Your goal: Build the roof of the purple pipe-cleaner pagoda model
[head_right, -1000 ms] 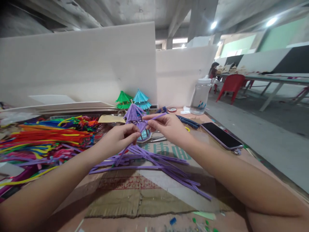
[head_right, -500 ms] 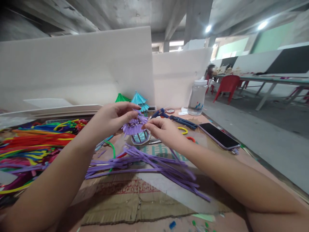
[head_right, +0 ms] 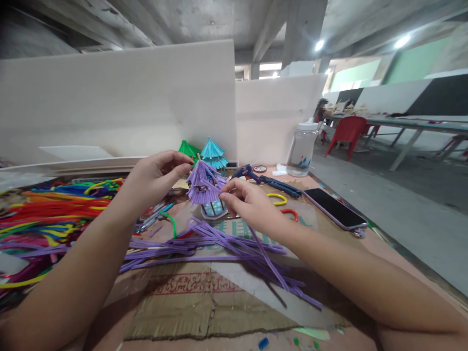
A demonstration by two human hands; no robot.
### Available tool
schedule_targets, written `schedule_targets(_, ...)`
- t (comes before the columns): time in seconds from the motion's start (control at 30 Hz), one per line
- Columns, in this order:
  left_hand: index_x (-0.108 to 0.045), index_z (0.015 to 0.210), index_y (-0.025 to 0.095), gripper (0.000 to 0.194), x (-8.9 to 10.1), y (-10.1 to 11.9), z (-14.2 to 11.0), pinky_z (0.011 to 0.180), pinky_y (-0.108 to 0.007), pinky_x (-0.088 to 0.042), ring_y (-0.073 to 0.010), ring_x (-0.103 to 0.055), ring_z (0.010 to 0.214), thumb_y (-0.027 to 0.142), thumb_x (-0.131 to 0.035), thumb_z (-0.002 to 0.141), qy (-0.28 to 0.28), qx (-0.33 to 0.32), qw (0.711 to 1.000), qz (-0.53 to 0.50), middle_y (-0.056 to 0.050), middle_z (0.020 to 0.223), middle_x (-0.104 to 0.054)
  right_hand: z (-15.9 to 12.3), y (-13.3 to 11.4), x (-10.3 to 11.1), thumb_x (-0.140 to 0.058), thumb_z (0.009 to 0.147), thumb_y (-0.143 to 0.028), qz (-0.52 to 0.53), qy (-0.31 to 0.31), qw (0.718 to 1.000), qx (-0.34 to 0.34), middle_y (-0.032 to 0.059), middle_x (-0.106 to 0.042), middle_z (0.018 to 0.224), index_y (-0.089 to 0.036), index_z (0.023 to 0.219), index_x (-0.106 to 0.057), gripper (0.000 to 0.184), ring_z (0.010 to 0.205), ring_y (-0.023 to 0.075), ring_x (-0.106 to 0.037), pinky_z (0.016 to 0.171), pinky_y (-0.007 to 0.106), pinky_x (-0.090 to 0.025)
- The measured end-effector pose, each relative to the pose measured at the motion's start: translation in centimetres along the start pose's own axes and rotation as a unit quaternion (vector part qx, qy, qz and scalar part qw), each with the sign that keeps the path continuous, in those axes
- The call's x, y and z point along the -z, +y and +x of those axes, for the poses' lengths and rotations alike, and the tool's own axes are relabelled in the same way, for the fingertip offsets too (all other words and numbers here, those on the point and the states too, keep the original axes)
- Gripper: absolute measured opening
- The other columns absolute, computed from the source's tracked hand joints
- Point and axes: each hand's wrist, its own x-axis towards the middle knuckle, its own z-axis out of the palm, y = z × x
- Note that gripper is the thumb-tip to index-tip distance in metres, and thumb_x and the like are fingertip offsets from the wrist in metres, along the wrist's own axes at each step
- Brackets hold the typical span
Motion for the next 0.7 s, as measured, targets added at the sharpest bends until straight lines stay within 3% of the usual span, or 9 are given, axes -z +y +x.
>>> schedule_targets(0.1, -0.066, 0.109, 0.015, 0.031, -0.8, -2.5, 0.7, 0.079, -0.031, -0.048, -0.0202, -0.063, 0.093, 0.036, -0.059, 0.088, 0.033, 0.01, 0.998, 0.052, -0.009, 0.109, -0.069, 0.3, 0.3, 0.3, -0.056, 0.089, -0.036, -0.003, 0.013, 1.0, 0.013, -0.0062, -0.049, 0.056, -0.021, 0.08, -0.05, 0.018, 0.051, 0.0095, -0.044, 0.049, 0.025, -0.032)
schedule_targets(0.2, -0.067, 0.108, 0.013, 0.032, -1.4, -3.7, 1.0, 0.08, -0.032, -0.048, -0.0204, -0.064, 0.091, 0.037, -0.059, 0.088, 0.048, 0.043, 0.997, 0.036, -0.01, 0.106, -0.07, 0.4, 0.3, 0.6, -0.054, 0.09, -0.038, -0.063, 0.027, 0.997, 0.026, -0.0051, -0.047, 0.058, -0.021, 0.073, -0.049, 0.025, 0.052, 0.0092, -0.041, 0.05, 0.025, -0.031)
schedule_targets(0.27, -0.07, 0.101, 0.014, 0.032, -1.5, -3.2, 0.9, 0.077, -0.031, -0.048, -0.0197, -0.064, 0.085, 0.04, -0.055, 0.09, 0.034, 0.059, 0.998, -0.008, -0.007, 0.095, -0.072, 0.4, 0.4, 0.5, -0.054, 0.09, -0.037, -0.11, 0.038, 0.992, 0.038, -0.0049, -0.043, 0.06, -0.02, 0.069, -0.048, 0.028, 0.054, 0.0089, -0.037, 0.051, 0.026, -0.029)
schedule_targets(0.37, -0.072, 0.099, 0.016, 0.033, -1.4, -1.3, 0.4, 0.074, -0.028, -0.048, -0.0181, -0.065, 0.083, 0.043, -0.057, 0.089, -0.023, 0.043, 0.995, -0.084, -0.006, 0.093, -0.073, 0.4, 0.4, 0.2, -0.053, 0.09, -0.034, -0.152, 0.04, 0.986, 0.058, -0.0044, -0.041, 0.062, -0.02, 0.066, -0.047, 0.028, 0.057, 0.0094, -0.037, 0.053, 0.026, -0.029)
schedule_targets(0.47, -0.074, 0.091, 0.019, 0.023, -1.4, 0.5, -0.1, 0.072, -0.025, -0.047, -0.0159, -0.063, 0.078, 0.038, -0.064, 0.085, -0.093, 0.012, 0.993, -0.065, -0.002, 0.086, -0.073, 0.2, 0.4, -0.1, -0.052, 0.091, -0.033, -0.18, 0.037, 0.981, 0.069, -0.0035, -0.044, 0.063, -0.02, 0.067, -0.048, 0.027, 0.06, 0.0104, -0.04, 0.056, 0.026, -0.031)
schedule_targets(0.57, -0.073, 0.081, 0.019, 0.019, -1.4, 1.1, -0.3, 0.071, -0.024, -0.047, -0.0153, -0.063, 0.076, 0.034, -0.063, 0.085, -0.103, 0.004, 0.994, -0.045, -0.001, 0.081, -0.072, 0.1, 0.4, -0.2, -0.052, 0.092, -0.034, -0.198, 0.031, 0.977, 0.072, -0.0026, -0.049, 0.065, -0.02, 0.071, -0.052, 0.025, 0.061, 0.0112, -0.043, 0.057, 0.025, -0.032)
schedule_targets(0.7, -0.069, 0.083, 0.017, 0.017, -1.5, 0.6, -0.1, 0.068, -0.024, -0.048, -0.0147, -0.063, 0.074, 0.031, -0.059, 0.087, -0.087, 0.023, 0.992, -0.083, -0.002, 0.082, -0.07, 0.2, 0.7, -0.4, -0.052, 0.091, -0.032, -0.205, -0.001, 0.977, 0.054, -0.0016, -0.054, 0.067, -0.019, 0.075, -0.057, 0.021, 0.062, 0.0116, -0.047, 0.057, 0.025, -0.033)
